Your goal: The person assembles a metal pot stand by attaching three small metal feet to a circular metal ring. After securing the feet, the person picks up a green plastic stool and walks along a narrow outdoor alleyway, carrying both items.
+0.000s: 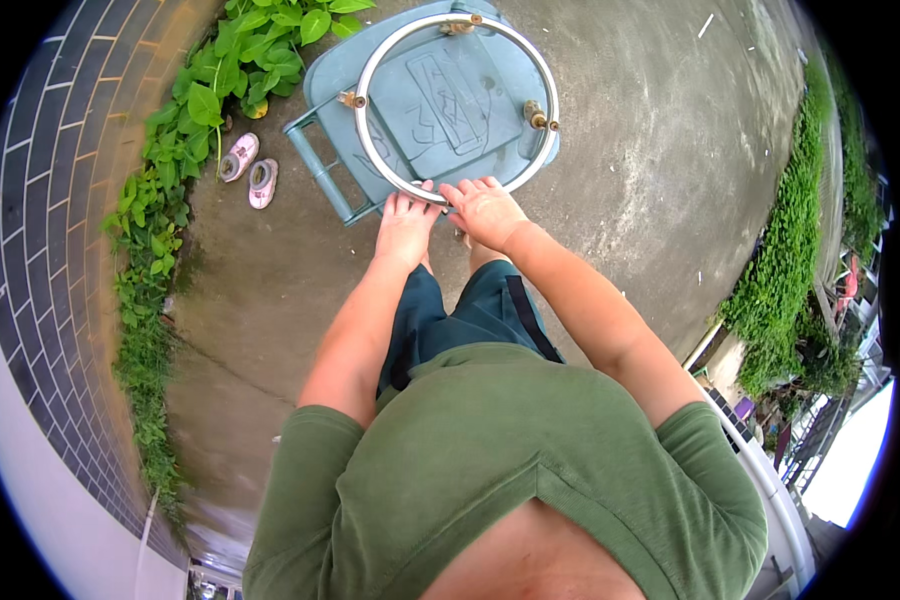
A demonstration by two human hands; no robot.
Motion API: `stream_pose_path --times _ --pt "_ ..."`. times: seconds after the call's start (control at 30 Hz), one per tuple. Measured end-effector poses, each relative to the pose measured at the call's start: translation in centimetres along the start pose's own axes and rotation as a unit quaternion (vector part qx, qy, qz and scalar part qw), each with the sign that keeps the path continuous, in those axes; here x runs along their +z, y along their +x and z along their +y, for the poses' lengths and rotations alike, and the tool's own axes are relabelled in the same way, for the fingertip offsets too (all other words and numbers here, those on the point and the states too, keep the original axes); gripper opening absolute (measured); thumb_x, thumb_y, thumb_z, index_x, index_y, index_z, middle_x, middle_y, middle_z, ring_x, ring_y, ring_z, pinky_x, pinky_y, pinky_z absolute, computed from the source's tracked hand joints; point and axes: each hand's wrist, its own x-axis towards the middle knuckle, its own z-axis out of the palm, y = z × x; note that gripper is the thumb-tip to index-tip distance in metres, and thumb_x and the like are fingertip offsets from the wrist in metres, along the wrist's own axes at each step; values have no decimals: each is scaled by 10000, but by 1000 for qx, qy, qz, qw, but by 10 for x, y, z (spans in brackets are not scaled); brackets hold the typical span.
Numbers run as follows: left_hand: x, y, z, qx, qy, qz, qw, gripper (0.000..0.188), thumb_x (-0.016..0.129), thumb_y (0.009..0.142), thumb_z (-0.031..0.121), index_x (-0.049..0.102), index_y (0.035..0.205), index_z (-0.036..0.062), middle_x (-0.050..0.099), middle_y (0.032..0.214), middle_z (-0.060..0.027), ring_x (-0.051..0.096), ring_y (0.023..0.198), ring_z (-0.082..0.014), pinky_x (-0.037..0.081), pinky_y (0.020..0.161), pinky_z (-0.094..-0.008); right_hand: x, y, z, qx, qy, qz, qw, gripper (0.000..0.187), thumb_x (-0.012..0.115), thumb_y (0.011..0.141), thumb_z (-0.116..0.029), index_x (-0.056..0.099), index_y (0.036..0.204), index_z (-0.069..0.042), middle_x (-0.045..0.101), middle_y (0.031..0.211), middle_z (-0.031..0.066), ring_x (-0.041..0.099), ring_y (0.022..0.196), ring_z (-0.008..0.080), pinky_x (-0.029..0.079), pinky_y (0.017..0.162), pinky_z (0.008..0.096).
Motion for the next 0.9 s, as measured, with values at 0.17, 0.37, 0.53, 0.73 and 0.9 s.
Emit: stream_pose_path --times 0.17,0.37,0.53,0.73,0.9 --pt "1 17 5 -28 10 -10 1000 314 450 803 143 539 1105 133 463 1183 -56 402 1120 -248 321 955 -389 -21 8 23 -60 91 12 994 214 520 833 -260 490 860 -50 571 844 109 575 842 265 456 741 364" --pt "-7 11 14 -161 -189 76 966 226 539 762 94 562 986 80 530 1021 -74 497 941 -254 415 799 -359 -141 10 48 -48 186 131 973 208 514 843 -243 489 856 -37 577 739 161 579 738 335 458 642 415" --pt "-52 -10 46 -330 -628 92 699 173 500 855 129 561 990 39 595 862 -36 537 774 -131 433 711 -261 -222 -14 86 43 665 132 733 302 450 909 -321 519 881 -28 371 586 -46 319 487 52 273 447 203" --pt "-165 -8 112 -205 -774 182 571 153 454 890 112 535 986 26 578 875 -45 516 715 -104 418 630 -231 -239 -65 92 88 803 107 580 390 296 946 -344 503 988 -16 308 531 -45 244 417 50 202 382 212" --pt "-216 13 149 -120 -773 176 598 154 463 895 118 520 1006 27 572 891 -52 512 715 -98 411 613 -223 -235 -92 78 71 763 64 639 371 300 938 -337 476 987 -14 396 544 -7 268 405 54 214 374 207"
